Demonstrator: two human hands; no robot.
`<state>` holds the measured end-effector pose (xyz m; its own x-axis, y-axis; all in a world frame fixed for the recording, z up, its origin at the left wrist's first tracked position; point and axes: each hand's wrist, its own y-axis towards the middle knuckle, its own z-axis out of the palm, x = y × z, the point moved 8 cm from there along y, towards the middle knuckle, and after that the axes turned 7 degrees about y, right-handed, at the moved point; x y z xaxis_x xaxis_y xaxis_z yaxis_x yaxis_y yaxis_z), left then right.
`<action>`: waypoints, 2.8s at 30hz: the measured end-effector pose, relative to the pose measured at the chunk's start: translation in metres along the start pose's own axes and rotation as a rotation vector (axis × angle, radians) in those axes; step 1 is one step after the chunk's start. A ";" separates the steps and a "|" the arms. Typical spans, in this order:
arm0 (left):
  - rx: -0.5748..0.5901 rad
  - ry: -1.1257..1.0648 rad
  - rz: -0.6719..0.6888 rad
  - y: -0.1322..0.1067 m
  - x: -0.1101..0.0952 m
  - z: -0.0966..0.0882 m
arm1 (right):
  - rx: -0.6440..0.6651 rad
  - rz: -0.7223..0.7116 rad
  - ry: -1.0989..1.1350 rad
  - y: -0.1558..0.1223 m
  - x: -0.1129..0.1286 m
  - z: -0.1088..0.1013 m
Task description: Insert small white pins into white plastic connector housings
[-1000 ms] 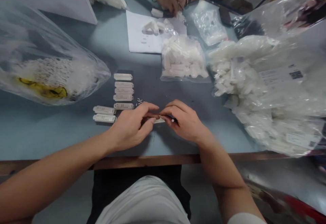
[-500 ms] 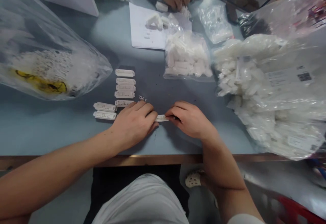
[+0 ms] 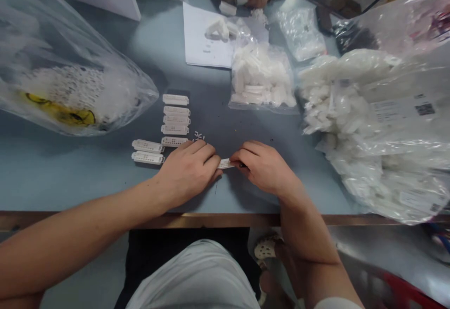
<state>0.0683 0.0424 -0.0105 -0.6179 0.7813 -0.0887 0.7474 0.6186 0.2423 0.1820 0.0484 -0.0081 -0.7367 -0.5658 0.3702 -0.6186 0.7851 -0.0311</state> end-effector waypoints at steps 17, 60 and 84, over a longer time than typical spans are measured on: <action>-0.033 0.053 0.037 -0.001 -0.003 0.001 | 0.066 -0.003 0.013 -0.001 0.005 0.002; -0.049 0.036 -0.014 -0.001 0.011 0.001 | -0.074 -0.189 -0.155 -0.007 0.019 -0.008; 0.042 0.218 -0.035 0.004 0.031 0.002 | -0.280 -0.101 -0.222 -0.009 0.004 -0.016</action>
<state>0.0524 0.0695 -0.0140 -0.6781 0.7258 0.1155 0.7315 0.6513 0.2021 0.1890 0.0430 0.0088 -0.7359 -0.6610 0.1466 -0.6154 0.7433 0.2623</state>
